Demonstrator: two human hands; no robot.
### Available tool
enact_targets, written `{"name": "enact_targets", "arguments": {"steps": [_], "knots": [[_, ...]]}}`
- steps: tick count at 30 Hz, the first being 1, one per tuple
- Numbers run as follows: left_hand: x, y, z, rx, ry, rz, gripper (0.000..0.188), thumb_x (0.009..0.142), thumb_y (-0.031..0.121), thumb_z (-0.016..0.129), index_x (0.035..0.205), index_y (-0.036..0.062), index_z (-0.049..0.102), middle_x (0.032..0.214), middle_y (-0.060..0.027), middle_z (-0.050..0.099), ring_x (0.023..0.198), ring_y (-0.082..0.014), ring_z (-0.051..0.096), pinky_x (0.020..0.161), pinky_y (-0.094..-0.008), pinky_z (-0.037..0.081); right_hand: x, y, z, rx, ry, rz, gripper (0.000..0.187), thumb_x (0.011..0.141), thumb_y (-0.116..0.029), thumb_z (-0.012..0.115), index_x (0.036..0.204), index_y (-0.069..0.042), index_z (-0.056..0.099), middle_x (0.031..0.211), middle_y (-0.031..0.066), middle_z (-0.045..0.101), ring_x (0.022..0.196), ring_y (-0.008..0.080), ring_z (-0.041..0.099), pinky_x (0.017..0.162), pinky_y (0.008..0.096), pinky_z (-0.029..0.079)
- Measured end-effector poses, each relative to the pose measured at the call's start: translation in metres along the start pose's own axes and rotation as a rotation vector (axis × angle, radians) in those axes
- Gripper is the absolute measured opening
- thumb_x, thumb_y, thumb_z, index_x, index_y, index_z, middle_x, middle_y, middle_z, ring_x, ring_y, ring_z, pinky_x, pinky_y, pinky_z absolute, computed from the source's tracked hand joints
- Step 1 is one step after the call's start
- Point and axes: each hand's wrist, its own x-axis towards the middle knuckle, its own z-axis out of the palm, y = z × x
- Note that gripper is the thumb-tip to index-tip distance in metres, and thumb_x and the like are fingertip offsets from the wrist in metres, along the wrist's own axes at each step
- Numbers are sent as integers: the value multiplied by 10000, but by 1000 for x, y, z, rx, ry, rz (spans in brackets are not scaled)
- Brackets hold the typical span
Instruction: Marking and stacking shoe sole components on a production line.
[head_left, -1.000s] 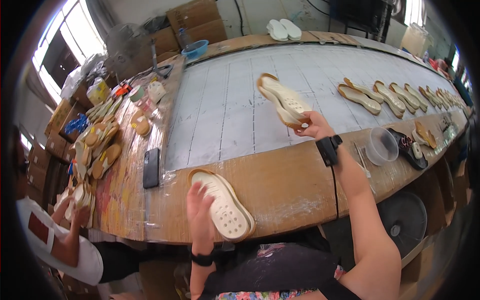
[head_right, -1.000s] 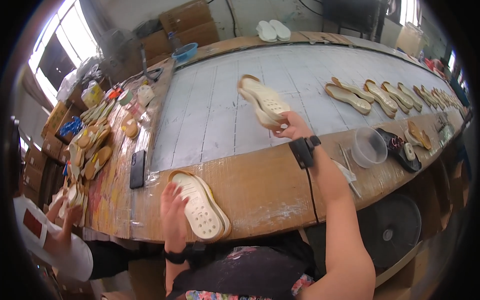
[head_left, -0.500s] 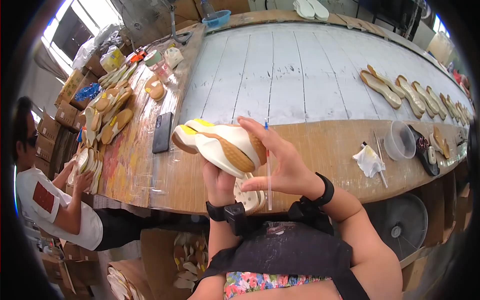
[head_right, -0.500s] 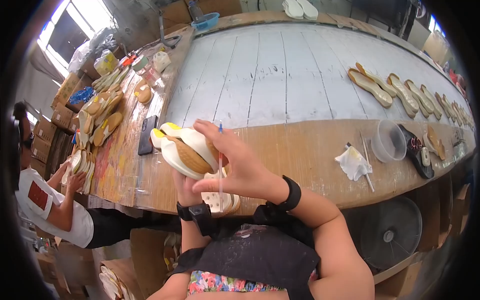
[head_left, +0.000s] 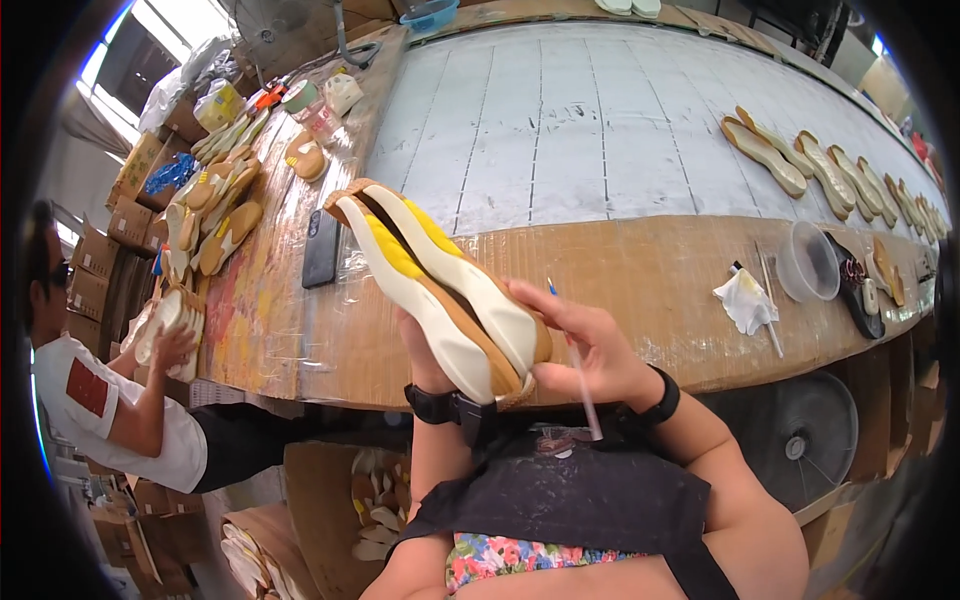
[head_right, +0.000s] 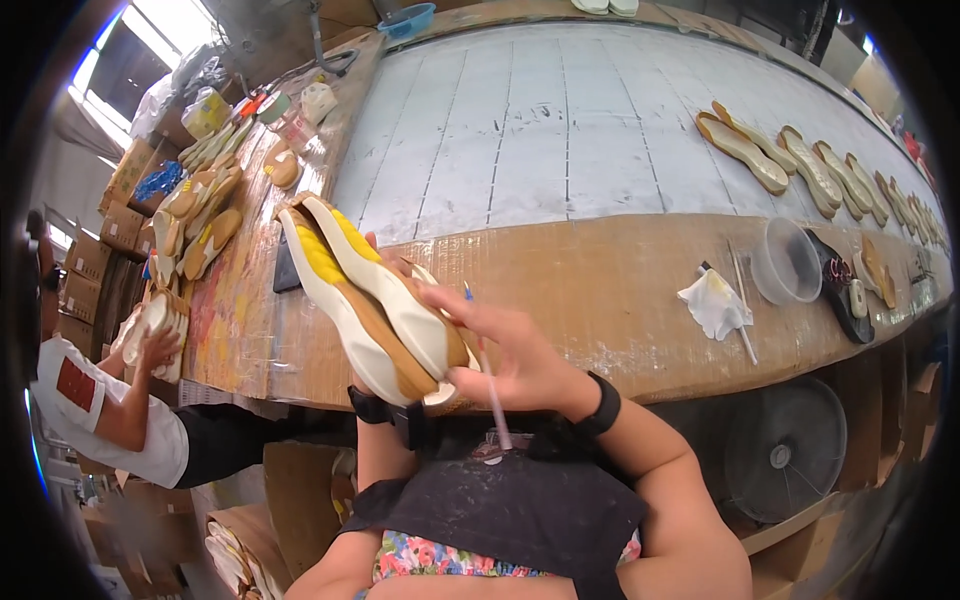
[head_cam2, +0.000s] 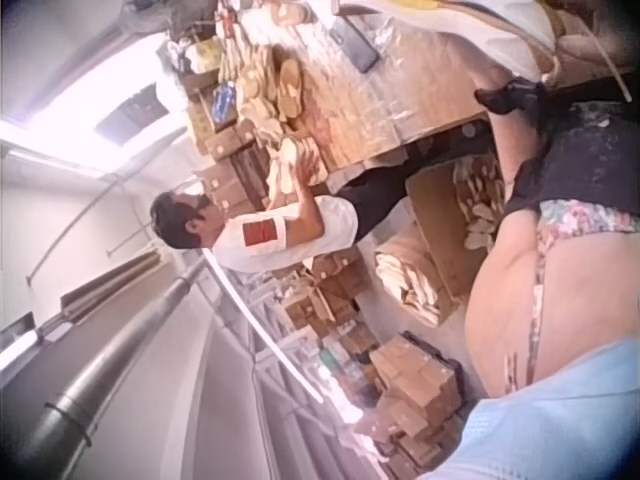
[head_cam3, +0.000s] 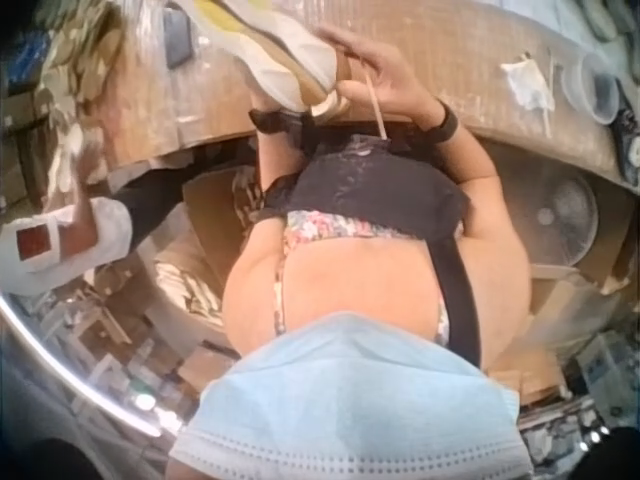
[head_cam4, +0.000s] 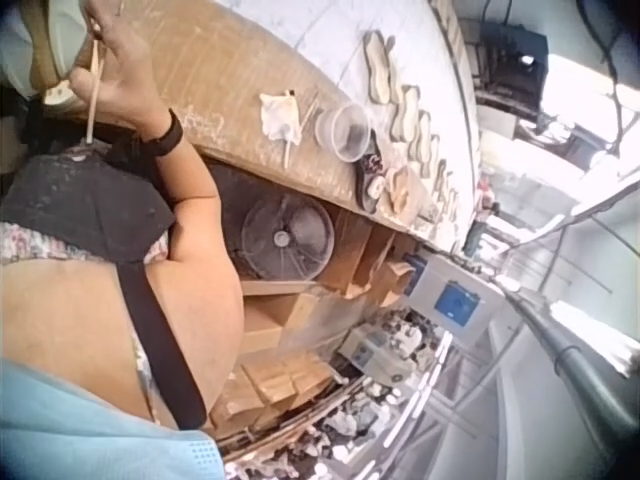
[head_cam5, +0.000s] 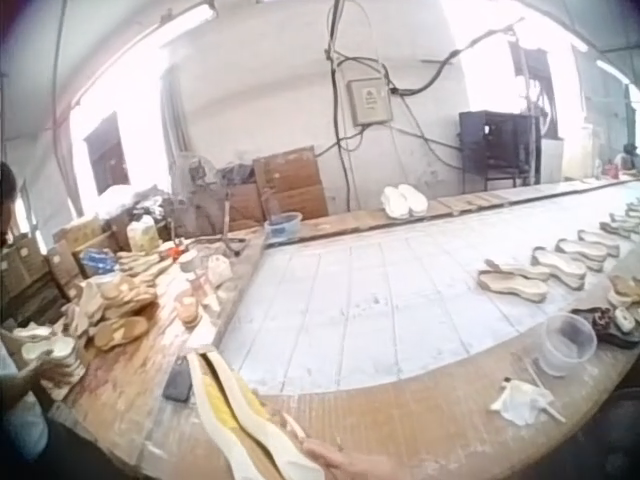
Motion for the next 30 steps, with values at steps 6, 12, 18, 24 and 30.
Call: {"name": "enact_targets", "arguments": {"steps": [6, 12, 18, 24, 30], "knots": [[-20, -7, 26, 337, 53, -94, 403, 918, 310, 434, 1203, 25, 424, 1106, -102, 537, 988, -215, 543, 868, -350, 442, 16, -9, -21, 0, 37, 145, 482, 832, -146, 575, 1264, 7, 427, 1217, 150, 519, 1096, 210, 517, 915, 321, 415], [-34, -14, 23, 394, -35, -193, 424, 901, 282, 501, 1218, 16, 404, 1125, -81, 527, 1014, -192, 528, 870, -331, 433, 40, -44, -17, -41, 113, 106, 365, 864, -106, 506, 1207, 18, 491, 999, 99, 621, 866, 102, 577, 762, 222, 459], [-34, -7, 37, 478, 95, -141, 383, 903, 202, 503, 1219, 14, 396, 1125, -93, 532, 1005, -172, 538, 853, -320, 451, 44, -41, -25, 139, 118, 261, 435, 876, -165, 539, 1246, 38, 432, 1096, 130, 572, 969, 114, 540, 831, 242, 438], [-32, 17, -1, 522, 370, -265, 377, 900, 128, 495, 1230, 3, 365, 1142, -115, 519, 1002, -190, 542, 845, -319, 461, 6, 51, -42, -134, -24, 476, 499, 909, -213, 498, 1311, 28, 327, 1204, 151, 507, 1078, 189, 504, 901, 289, 411], [-38, 11, -7, 823, 446, -89, 443, 850, 93, 541, 1233, -17, 346, 1143, -120, 489, 1010, -171, 510, 876, -297, 422, -24, 103, 7, 14, -78, 557, 593, 904, -361, 462, 1340, 1, 286, 1104, 217, 552, 986, 260, 557, 828, 333, 437]]}}
